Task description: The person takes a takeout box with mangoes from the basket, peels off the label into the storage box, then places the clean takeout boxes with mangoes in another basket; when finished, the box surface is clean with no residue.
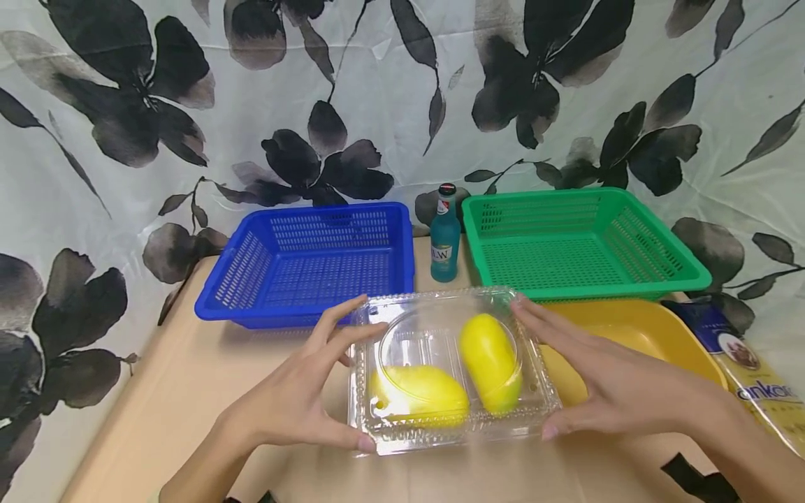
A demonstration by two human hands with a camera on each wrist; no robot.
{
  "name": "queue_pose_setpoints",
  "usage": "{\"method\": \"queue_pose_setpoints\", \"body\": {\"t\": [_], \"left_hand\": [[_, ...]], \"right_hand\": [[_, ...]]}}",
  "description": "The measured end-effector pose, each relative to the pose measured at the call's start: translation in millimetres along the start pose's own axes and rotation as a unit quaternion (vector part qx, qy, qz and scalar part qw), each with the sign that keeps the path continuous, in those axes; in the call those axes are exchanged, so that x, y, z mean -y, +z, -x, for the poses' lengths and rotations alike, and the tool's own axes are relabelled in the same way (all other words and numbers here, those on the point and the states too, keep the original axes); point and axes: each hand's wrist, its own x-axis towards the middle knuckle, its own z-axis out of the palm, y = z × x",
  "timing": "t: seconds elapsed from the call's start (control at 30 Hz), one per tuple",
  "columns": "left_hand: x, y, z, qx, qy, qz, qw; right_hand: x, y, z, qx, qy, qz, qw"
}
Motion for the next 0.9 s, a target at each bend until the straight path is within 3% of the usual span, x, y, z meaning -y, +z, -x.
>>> {"method": "queue_pose_setpoints", "body": {"t": [0.13, 0.27, 0.5, 0.67, 0.9], "left_hand": [[-5.0, -3.0, -17.5, -0.002, 0.012, 0.001, 0.9999], [-8.0, -0.9, -37.4, -0.016, 0.035, -0.001, 0.9993], [-10.4, 1.5, -72.2, -0.030, 0.081, -0.002, 0.9963], [-11.5, 5.5, -94.6, -0.029, 0.088, 0.016, 0.9956], [-11.9, 16.9, -121.9, -0.056, 0.119, 0.052, 0.9899]], "right_hand": [[-2, -15, 4.9, -0.022, -0.008, 0.014, 0.9996], [-7, -25, 9.3, -0.042, 0.003, -0.011, 0.9991], [-21, -41, 11.1, -0.082, -0.026, -0.014, 0.9962], [-34, -50, 10.8, -0.111, -0.030, -0.016, 0.9932], [-52, -64, 6.8, -0.136, -0.038, -0.006, 0.9899]]}}
